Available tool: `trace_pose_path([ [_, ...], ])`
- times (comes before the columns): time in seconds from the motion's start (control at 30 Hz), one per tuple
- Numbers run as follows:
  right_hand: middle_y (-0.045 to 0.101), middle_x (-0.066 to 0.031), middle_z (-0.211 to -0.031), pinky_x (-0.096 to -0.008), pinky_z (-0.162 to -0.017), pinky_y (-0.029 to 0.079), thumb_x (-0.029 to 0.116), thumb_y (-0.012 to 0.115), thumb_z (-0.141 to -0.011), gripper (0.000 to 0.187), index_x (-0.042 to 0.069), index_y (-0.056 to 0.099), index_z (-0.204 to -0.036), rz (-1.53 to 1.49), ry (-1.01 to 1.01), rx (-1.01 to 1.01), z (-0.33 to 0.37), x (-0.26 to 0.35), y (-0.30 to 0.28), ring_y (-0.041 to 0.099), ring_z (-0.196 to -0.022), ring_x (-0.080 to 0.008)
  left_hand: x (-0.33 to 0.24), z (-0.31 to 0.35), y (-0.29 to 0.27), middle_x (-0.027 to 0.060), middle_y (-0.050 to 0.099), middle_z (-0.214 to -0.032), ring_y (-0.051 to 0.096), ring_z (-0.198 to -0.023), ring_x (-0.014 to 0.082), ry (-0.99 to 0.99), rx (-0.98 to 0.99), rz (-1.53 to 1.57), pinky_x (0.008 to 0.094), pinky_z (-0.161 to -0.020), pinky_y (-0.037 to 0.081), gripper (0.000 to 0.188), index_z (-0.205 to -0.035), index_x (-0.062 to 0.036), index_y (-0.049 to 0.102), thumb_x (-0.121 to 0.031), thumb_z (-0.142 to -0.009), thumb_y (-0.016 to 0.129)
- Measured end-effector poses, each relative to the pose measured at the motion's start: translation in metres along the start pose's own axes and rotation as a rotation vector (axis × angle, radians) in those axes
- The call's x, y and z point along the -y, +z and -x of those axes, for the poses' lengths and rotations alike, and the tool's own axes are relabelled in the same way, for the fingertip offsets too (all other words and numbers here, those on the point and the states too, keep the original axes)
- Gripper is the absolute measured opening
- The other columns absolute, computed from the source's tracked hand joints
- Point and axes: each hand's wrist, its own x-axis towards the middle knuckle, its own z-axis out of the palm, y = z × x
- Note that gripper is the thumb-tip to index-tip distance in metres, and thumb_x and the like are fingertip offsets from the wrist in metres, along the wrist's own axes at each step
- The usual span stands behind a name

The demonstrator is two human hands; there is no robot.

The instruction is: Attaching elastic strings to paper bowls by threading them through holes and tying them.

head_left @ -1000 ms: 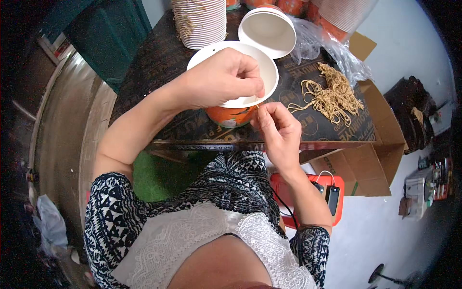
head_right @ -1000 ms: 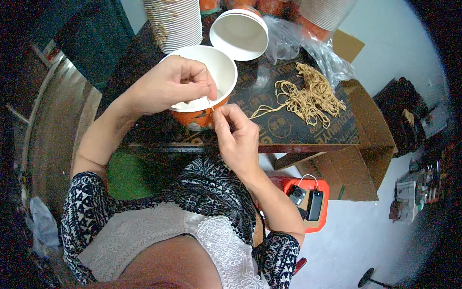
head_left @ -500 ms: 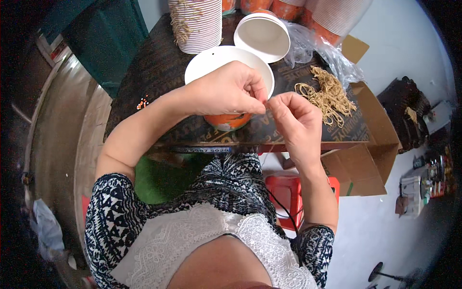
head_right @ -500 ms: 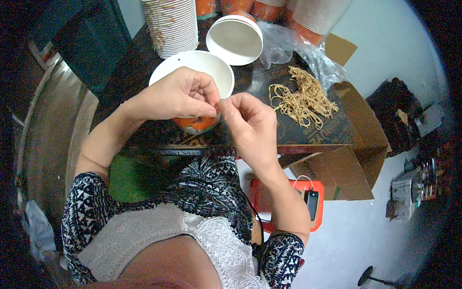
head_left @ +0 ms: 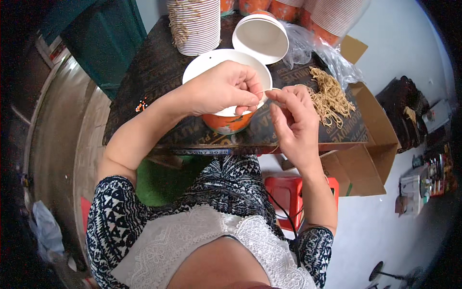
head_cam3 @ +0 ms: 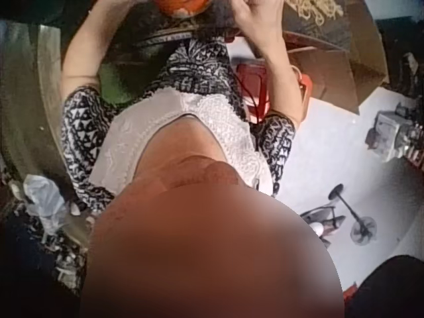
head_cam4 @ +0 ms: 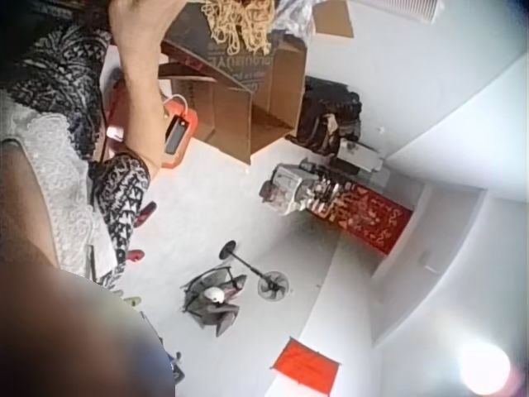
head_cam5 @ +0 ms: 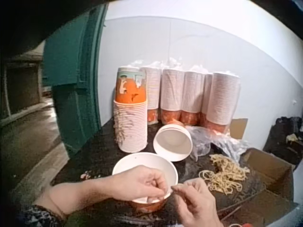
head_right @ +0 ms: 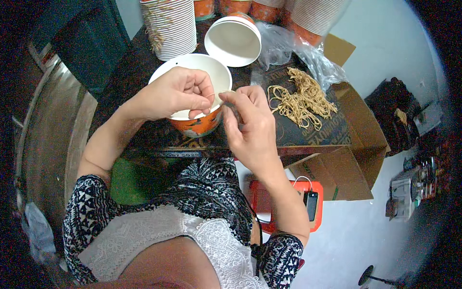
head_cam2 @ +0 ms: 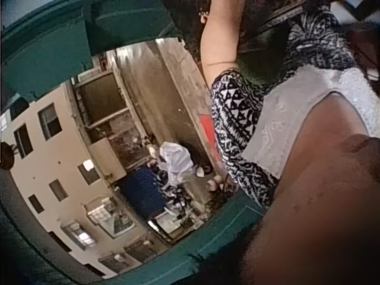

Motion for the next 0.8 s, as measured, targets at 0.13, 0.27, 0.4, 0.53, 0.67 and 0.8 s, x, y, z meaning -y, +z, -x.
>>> trace_pose_path([
  [0.13,0.058,-0.0153,-0.090,-0.0336,-0.067,0.049,-0.004,0.065,-0.080,0.023,0.001,0.066,-0.102,-0.063,0.018,0.014,0.000,-0.001,0.005,0.060,-0.078,-0.0263,0.000,0.001,0.002,0.0045,0.063,-0.075,0.059,-0.061,0.0073,-0.009,-0.029,0.018,0.0196,-0.057,0.048,0.009,-0.091,0.0025,0.058,0.001,-0.085,0.065],
  [0.27,0.055,-0.0074,-0.097,-0.0224,-0.063,0.045,-0.006,0.062,-0.085,0.021,0.000,0.065,-0.105,-0.093,0.012,0.056,0.000,-0.002,0.008,0.055,-0.076,-0.0111,-0.001,0.003,0.003,0.0033,0.063,-0.074,0.060,-0.060,0.0071,0.001,-0.041,-0.005,0.0191,-0.055,0.048,0.011,-0.089,0.0016,0.057,0.001,-0.084,0.066],
  [0.4,0.054,-0.0073,-0.097,-0.0221,-0.062,0.045,-0.006,0.062,-0.085,0.019,0.000,0.064,-0.103,-0.090,-0.004,0.055,-0.002,-0.003,0.010,0.055,-0.075,-0.0107,-0.002,0.003,0.004,0.0035,0.063,-0.074,0.060,-0.060,0.0073,0.017,-0.049,-0.020,0.0194,-0.054,0.048,0.012,-0.088,0.0011,0.056,0.001,-0.084,0.067],
  [0.53,0.056,-0.0111,-0.090,-0.0290,-0.064,0.047,-0.005,0.065,-0.082,0.013,0.000,0.063,-0.094,-0.047,-0.025,0.030,-0.004,0.000,0.011,0.057,-0.075,-0.0196,-0.003,0.004,0.003,0.0068,0.064,-0.074,0.061,-0.062,0.0098,0.001,-0.058,-0.005,0.0226,-0.056,0.049,0.012,-0.088,0.0033,0.058,0.003,-0.080,0.067],
  [0.67,0.056,-0.0147,-0.084,-0.0357,-0.065,0.049,-0.004,0.066,-0.078,0.011,0.001,0.061,-0.087,0.017,-0.035,0.001,-0.005,0.006,0.012,0.059,-0.075,-0.0287,0.000,0.002,0.001,0.0077,0.064,-0.073,0.061,-0.062,0.0104,-0.004,-0.048,0.002,0.0220,-0.056,0.049,0.011,-0.086,0.0026,0.056,0.001,-0.082,0.067],
  [0.8,0.056,-0.0146,-0.084,-0.0361,-0.064,0.049,-0.005,0.066,-0.076,0.014,0.001,0.060,-0.087,0.040,-0.070,-0.030,0.003,0.006,0.017,0.060,-0.073,-0.0293,0.004,0.001,-0.001,0.0104,0.065,-0.074,0.061,-0.062,0.0119,-0.055,-0.067,0.128,0.0224,-0.059,0.049,0.013,-0.084,0.0014,0.055,-0.002,-0.082,0.067],
])
